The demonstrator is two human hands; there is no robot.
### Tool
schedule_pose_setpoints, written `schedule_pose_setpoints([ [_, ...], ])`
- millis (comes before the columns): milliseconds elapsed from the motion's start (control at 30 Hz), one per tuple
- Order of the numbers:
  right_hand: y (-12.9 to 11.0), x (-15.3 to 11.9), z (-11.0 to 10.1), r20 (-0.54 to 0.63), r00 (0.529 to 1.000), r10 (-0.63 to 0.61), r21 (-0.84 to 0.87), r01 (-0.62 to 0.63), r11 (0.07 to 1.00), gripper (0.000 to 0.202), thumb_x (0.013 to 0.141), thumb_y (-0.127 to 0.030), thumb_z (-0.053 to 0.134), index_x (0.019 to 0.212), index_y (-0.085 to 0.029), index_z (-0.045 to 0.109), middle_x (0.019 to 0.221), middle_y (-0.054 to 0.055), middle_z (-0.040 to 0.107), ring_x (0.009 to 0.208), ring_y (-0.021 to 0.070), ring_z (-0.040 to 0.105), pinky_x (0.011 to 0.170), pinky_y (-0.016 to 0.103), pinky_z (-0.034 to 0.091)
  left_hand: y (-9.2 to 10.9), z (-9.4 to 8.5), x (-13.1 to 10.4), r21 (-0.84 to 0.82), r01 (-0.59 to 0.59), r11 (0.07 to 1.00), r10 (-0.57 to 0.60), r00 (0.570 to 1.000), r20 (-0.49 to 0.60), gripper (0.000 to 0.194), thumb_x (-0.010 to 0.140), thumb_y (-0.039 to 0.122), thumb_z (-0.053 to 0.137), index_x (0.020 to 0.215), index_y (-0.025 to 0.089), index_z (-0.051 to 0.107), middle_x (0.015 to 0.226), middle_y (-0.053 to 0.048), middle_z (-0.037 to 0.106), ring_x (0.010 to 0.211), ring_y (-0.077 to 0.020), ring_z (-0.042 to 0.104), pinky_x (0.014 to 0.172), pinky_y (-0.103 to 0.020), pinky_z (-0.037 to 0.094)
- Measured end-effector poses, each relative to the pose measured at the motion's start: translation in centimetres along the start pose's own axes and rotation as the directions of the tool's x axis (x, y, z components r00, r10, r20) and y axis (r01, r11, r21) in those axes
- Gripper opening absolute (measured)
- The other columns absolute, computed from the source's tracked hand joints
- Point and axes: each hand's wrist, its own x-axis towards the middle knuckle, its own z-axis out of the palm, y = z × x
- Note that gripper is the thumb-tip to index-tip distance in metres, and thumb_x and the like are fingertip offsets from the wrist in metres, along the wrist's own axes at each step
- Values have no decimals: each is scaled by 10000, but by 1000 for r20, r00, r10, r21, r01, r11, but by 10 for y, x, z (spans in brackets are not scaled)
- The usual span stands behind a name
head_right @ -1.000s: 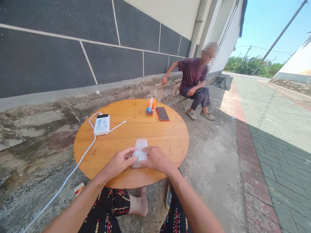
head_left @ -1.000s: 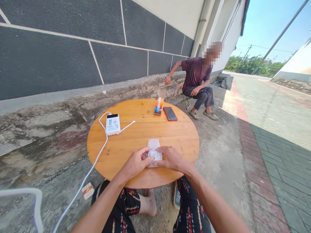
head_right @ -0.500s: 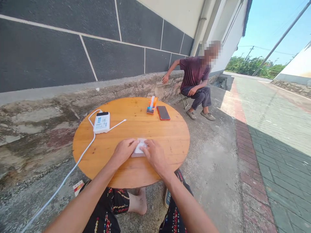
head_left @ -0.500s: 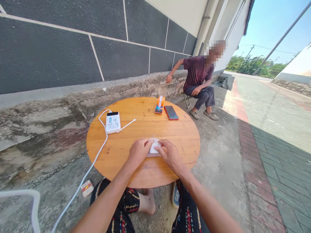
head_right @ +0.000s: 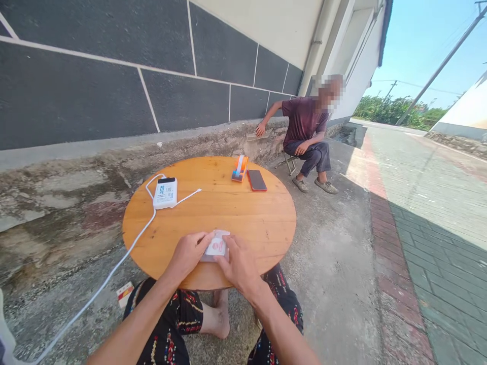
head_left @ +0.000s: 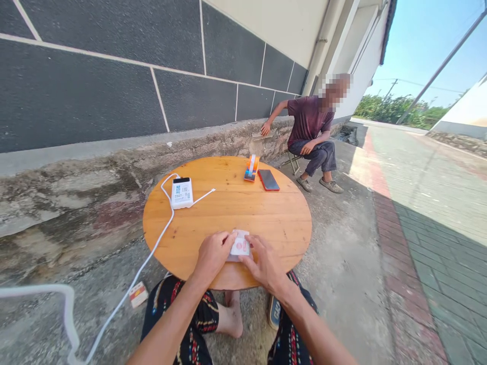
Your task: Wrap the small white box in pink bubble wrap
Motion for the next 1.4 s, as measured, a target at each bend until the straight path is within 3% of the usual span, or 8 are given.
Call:
schedule_pose_setpoints([
  [133,-5,-7,0,26,1000,-4,4,4,1000,436,831,-259,607,1245,-160,516,1185,149,592,1084,274,553,928,435,465,-8,2,-25,-128,-70,989,53,989,-136,301,914,385,421,878,186,645,846,-38,640,784,-163,592,697,-253,440],
  [267,-4,-2,-1,28,999,-35,-35,36,999,427,836,-256,601,1238,-139,521,1170,157,597,1057,279,560,915,441,464,-6,5,-44,-80,-226,971,189,927,-325,198,880,299,514,1000,190,628,1039,-76,590,966,-192,575,834,-304,480],
  [533,-4,1,-16,76,994,-82,38,79,996,419,842,-283,597,1239,-165,537,1197,128,597,1100,261,540,949,431,421,-9,19,-42,19,-458,889,438,834,-335,148,860,149,556,974,196,639,1083,-75,606,1004,-203,544,878,-370,478],
  [667,12,18,-28,38,997,62,177,-68,982,327,880,-303,516,1178,-181,576,1096,85,643,904,185,602,814,331,472,-12,23,-42,10,-475,880,445,816,-368,160,843,125,575,973,195,636,1082,-81,596,986,-198,542,855,-363,485],
  [767,24,40,-27,59,976,208,65,-211,975,213,873,-269,494,955,-169,664,917,69,676,788,171,598,730,297,454,-12,23,-43,4,-477,879,445,816,-370,166,839,117,579,973,197,636,1092,-84,588,975,-195,543,844,-359,488],
  [933,30,65,-13,153,970,190,-30,-188,982,102,781,-208,590,790,-164,681,825,61,645,782,174,573,699,275,406,-12,22,-42,-5,-475,880,440,818,-370,173,832,113,587,971,200,640,1088,-84,587,977,-194,543,834,-350,492],
  [1133,28,68,-10,264,947,182,88,-211,973,86,772,-162,567,729,-160,641,673,4,630,614,119,538,572,219,374,-11,21,-42,-11,-464,886,427,823,-374,165,837,129,578,962,209,649,1073,-78,588,970,-190,550,827,-343,501],
  [1400,24,66,-14,295,942,163,334,-262,906,42,764,-197,575,771,-165,601,707,-8,623,653,126,545,586,224,398,-10,20,-43,-26,-451,892,411,833,-370,170,834,131,577,963,219,643,1075,-78,586,967,-194,549,826,-350,505],
])
